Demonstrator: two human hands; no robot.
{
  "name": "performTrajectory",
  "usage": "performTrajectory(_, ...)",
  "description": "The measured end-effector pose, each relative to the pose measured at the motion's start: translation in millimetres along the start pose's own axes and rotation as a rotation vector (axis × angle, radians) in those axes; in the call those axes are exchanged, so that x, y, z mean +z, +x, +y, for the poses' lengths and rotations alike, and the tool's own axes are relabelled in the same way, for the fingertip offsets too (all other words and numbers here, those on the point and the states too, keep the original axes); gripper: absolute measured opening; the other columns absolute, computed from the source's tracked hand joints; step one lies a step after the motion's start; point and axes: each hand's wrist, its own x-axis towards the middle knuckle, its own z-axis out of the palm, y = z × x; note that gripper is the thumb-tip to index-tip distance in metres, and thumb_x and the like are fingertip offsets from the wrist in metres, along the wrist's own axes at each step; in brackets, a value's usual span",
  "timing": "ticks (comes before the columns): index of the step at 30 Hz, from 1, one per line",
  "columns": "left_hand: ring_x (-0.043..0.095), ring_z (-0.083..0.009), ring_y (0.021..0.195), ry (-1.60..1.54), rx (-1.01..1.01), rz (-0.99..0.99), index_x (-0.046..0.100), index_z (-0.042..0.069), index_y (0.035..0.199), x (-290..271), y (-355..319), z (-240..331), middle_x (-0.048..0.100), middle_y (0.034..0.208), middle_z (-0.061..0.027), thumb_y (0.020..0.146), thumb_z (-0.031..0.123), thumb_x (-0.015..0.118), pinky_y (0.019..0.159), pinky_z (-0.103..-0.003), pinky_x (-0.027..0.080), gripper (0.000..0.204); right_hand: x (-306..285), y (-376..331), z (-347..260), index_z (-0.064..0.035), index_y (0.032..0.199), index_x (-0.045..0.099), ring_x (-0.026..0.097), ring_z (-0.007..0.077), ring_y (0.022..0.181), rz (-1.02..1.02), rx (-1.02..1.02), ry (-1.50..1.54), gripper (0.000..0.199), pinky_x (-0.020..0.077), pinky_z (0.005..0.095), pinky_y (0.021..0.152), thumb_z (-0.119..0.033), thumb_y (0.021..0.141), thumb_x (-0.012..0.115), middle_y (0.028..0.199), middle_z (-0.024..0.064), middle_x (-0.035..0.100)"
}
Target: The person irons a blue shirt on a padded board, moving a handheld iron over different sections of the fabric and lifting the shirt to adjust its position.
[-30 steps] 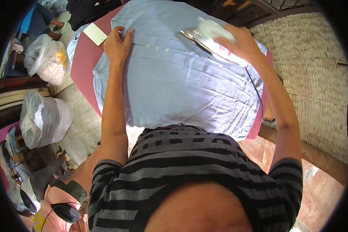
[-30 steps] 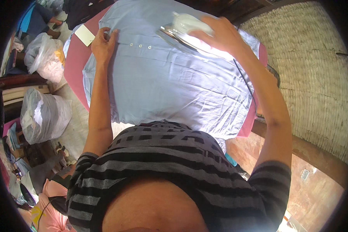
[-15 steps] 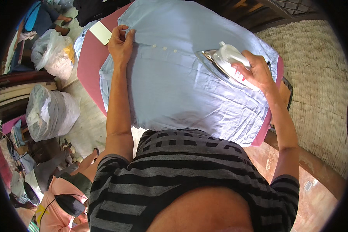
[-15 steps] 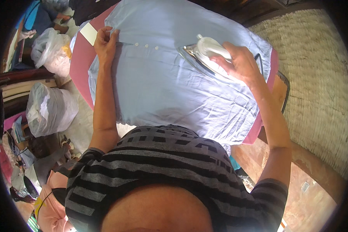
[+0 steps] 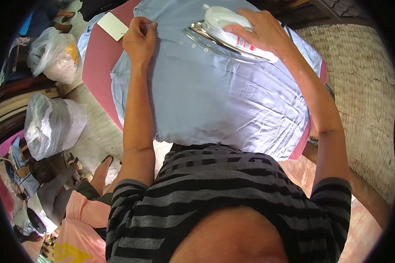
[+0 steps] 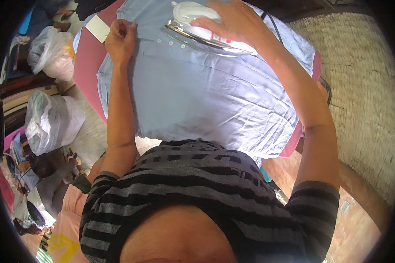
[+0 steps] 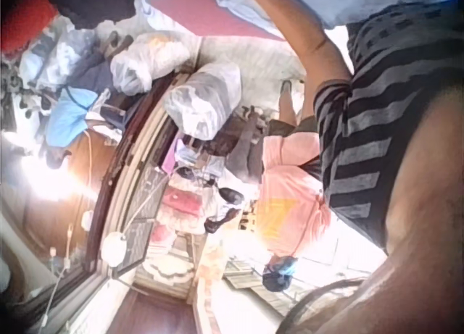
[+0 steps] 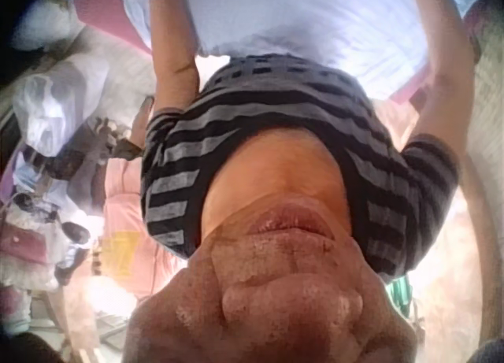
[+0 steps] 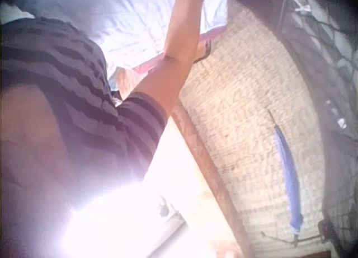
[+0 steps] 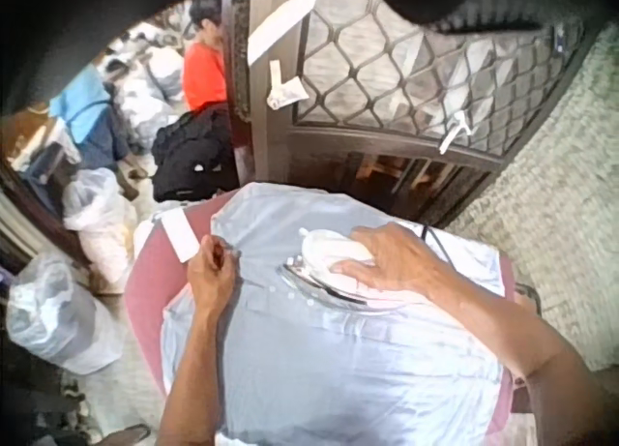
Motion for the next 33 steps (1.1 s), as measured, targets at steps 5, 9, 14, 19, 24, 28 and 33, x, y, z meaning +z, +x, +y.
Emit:
performTrajectory(5,0.058,-0.0187,0.062,0.04,0.016,-0.042,0.063,0.008,0.095,-3.1,-0.5,7.8,0.061,0.069,-0.0035,0.082,0.027,0.075,0.063,-0.033,0.047,0.027,-5.6,-5.4,0.5,-0.0027,0.108,0.067,0.067,0.0262,0.064,-0.142,0.145,0.137,0.055,0.0519,0.0367,0.062,-0.054,0.089,0.063,0.077,0.0184,0.068)
performTrajectory(9,0.062,-0.0221,0.072,0.095,0.001,-0.131,0.064,0.004,0.101,-16.6,-0.1,9.8,0.066,0.079,-0.007,0.083,0.036,0.075,0.07,-0.035,0.049,0.038,-21.8,-45.0,13.6,-0.0024,0.105,0.066,0.064,0.0229,0.063,-0.191,0.176,0.153,0.049,0.0509,0.0354,0.062,-0.049,0.093,0.061,0.075,0.0167,0.067)
performTrajectory(14,0.06,-0.0326,0.089,0.356,0.282,0.007,0.065,0.003,0.105,-35.4,-34.4,16.3,0.063,0.093,-0.0144,0.081,0.04,0.076,0.079,-0.042,0.048,0.045,-34.7,-129.3,43.2,-0.0009,0.107,0.065,0.063,0.0195,0.065,-0.113,0.227,0.095,0.046,0.0498,0.0337,0.063,-0.045,0.095,0.061,0.074,0.014,0.066)
performTrajectory(19,0.056,-0.0362,0.093,0.472,0.162,0.137,0.065,0.003,0.102,-29.8,-72.1,15.7,0.059,0.098,-0.0174,0.08,0.036,0.077,0.082,-0.047,0.045,0.041,-36.0,-189.9,45.6,-0.0002,0.102,0.065,0.066,0.0195,0.066,-0.038,0.4,0.281,0.046,0.0514,0.0342,0.063,-0.045,0.092,0.066,0.074,0.0177,0.067)
performTrajectory(24,0.057,-0.0356,0.092,0.53,0.138,0.105,0.064,0.004,0.096,-26.5,-62.2,3.4,0.06,0.096,-0.0151,0.083,0.032,0.074,0.079,-0.047,0.046,0.033,-38.4,-194.8,33.1,-0.0016,0.101,0.066,0.063,0.0148,0.064,-0.039,0.424,0.307,0.04,0.0489,0.0323,0.06,-0.04,0.092,0.067,0.071,0.0141,0.066)
performTrajectory(28,0.059,-0.0353,0.087,0.566,0.138,0.095,0.061,0.005,0.089,-26.2,-50.8,-0.9,0.064,0.09,-0.0138,0.087,0.03,0.07,0.075,-0.047,0.047,0.026,-35.6,-176.5,21.7,-0.0019,0.1,0.066,0.063,0.0187,0.062,-0.088,0.383,0.315,0.041,0.0478,0.0327,0.06,-0.042,0.092,0.065,0.071,0.016,0.066)
performTrajectory(33,0.061,-0.035,0.083,0.546,0.108,0.05,0.06,0.007,0.086,-27.3,-46.2,-3.4,0.066,0.084,-0.0125,0.09,0.031,0.066,0.073,-0.048,0.047,0.026,-22.1,-146.2,6.0,0.0002,0.092,0.063,0.063,0.0251,0.06,-0.123,0.244,0.302,0.049,0.0476,0.0363,0.058,-0.048,0.092,0.061,0.069,0.0179,0.065)
